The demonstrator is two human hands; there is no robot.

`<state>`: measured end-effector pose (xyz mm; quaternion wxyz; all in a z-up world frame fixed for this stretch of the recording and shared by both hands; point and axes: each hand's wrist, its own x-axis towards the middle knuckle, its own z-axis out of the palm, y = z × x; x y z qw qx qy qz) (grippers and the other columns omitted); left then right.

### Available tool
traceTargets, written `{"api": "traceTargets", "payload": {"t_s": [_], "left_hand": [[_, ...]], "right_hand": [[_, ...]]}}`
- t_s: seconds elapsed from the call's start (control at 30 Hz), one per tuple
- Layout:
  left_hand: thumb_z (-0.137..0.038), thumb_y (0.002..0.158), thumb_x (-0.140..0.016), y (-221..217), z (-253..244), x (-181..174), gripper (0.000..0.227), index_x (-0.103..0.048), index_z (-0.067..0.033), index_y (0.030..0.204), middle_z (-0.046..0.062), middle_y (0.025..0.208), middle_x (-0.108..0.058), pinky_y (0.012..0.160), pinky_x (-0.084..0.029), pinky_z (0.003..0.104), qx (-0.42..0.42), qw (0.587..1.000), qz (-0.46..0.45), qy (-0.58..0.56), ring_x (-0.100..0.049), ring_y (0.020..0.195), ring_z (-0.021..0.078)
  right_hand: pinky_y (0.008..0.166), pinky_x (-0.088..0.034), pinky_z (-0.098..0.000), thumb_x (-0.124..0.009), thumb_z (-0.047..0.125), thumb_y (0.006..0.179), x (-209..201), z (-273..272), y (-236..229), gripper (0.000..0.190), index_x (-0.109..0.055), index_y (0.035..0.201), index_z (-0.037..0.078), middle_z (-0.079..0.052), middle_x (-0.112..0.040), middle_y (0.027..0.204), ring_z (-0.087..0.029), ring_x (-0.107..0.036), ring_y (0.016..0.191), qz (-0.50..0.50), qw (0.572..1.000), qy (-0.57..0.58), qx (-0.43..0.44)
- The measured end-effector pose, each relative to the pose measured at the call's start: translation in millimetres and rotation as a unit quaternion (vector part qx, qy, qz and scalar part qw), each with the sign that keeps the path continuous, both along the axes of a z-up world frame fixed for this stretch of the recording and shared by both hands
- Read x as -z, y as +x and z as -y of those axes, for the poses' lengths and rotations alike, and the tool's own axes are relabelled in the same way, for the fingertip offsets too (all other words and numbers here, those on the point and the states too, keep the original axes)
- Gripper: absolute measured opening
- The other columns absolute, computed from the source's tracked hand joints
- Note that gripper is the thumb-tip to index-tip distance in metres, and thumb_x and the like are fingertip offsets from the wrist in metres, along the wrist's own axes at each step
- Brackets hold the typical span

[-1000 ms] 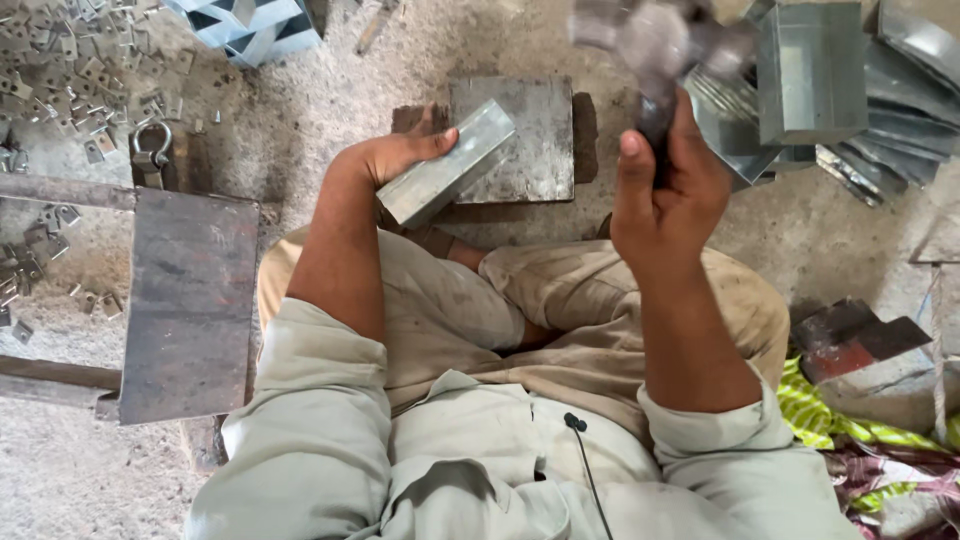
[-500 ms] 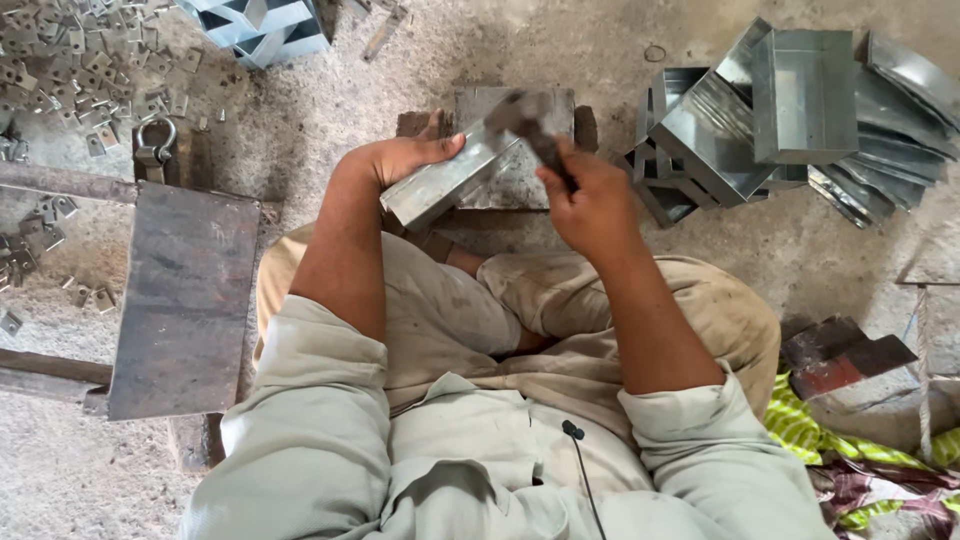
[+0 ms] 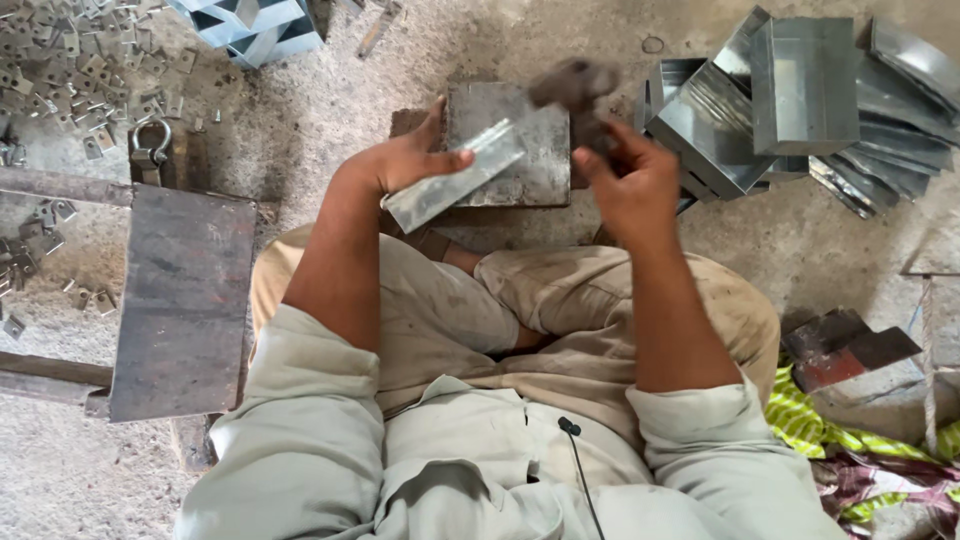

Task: The person sits cross-legged on the floor and uses a hammer to strike the edges of small rectangular metal boxes placed on a metal block. The person repeatedly picks up a box, positions it on the block, hammers the edges, and then sets the box aside to work on the next one.

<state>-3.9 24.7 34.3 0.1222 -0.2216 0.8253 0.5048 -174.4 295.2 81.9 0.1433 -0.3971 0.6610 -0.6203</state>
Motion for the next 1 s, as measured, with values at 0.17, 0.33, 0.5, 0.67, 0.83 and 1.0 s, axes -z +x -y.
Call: {"api": "traceTargets", "payload": {"t_s": [0.17, 0.33, 0.5, 0.67, 0.83, 1.0], "left_hand": [[-0.077, 0.063, -0.076, -20.1, -52.1, -50.4, 0.138, 0.001, -0.0316, 0.168, 0.019, 0.164, -0.035, 0.128, -0.022, 0.056, 0.030, 0.957, 0.115, -0.265, -0.028, 0.155, 0.0371], [-0.078, 0.067, -0.074, -32.7, -59.5, -28.9, 0.123, -0.014, -0.0306, 0.164, 0.016, 0.170, -0.018, 0.119, -0.001, 0.070, 0.007, 0.923, 0.006, -0.386, -0.013, 0.156, 0.0412], [-0.070, 0.104, -0.049, -57.3, -85.1, 35.7, 0.093, -0.011, -0.0194, 0.171, 0.025, 0.175, -0.001, 0.122, 0.008, 0.074, -0.172, 0.906, -0.017, -0.387, 0.001, 0.161, 0.0467], [-0.053, 0.094, -0.061, -65.2, -91.8, 8.4, 0.107, 0.002, -0.0113, 0.169, 0.027, 0.168, 0.016, 0.111, 0.018, 0.074, -0.063, 0.907, 0.123, -0.397, 0.022, 0.153, 0.0424], [-0.037, 0.082, -0.075, -27.9, -54.2, -47.6, 0.113, -0.002, -0.0321, 0.168, 0.015, 0.169, 0.021, 0.114, 0.017, 0.074, -0.051, 0.916, 0.196, -0.347, 0.025, 0.154, 0.0405], [-0.037, 0.094, -0.065, -16.6, -12.2, -5.9, 0.061, -0.054, -0.0107, 0.148, 0.023, 0.146, -0.061, 0.118, -0.045, 0.048, -0.179, 0.948, 0.177, -0.194, -0.057, 0.137, 0.0400]], "right_hand": [[0.040, -0.035, -0.0282, -0.072, 0.008, 0.099, 11.5, -8.5, -30.7, 0.017, -0.070, 0.114, 0.000, -0.002, -0.056, 0.066, -0.010, -0.047, 0.045, 0.248, 0.963, 0.013, 0.106], [0.036, -0.032, -0.0294, -0.072, 0.007, 0.099, 23.5, -12.2, -50.4, 0.010, -0.065, 0.103, 0.002, -0.003, -0.054, 0.062, -0.011, -0.046, 0.040, 0.329, 0.929, -0.008, 0.166], [0.036, -0.032, -0.0298, -0.073, 0.007, 0.100, 24.8, -12.8, -55.7, 0.011, -0.067, 0.106, 0.001, -0.003, -0.056, 0.064, -0.011, -0.047, 0.041, 0.297, 0.943, -0.011, 0.151], [0.036, -0.034, -0.0285, -0.073, 0.007, 0.100, 21.3, -5.9, -45.1, 0.012, -0.070, 0.109, 0.000, -0.002, -0.057, 0.063, -0.009, -0.048, 0.041, 0.280, 0.951, 0.026, 0.129], [0.036, -0.033, -0.0272, -0.073, 0.005, 0.098, 22.4, -8.4, -39.7, 0.013, -0.071, 0.110, 0.000, -0.001, -0.057, 0.062, -0.008, -0.047, 0.041, 0.256, 0.960, 0.028, 0.110], [0.036, -0.033, -0.0272, -0.074, 0.005, 0.098, 31.6, -5.7, -40.3, 0.010, -0.070, 0.107, 0.000, 0.000, -0.056, 0.062, -0.008, -0.047, 0.041, 0.275, 0.954, 0.018, 0.117]]}}
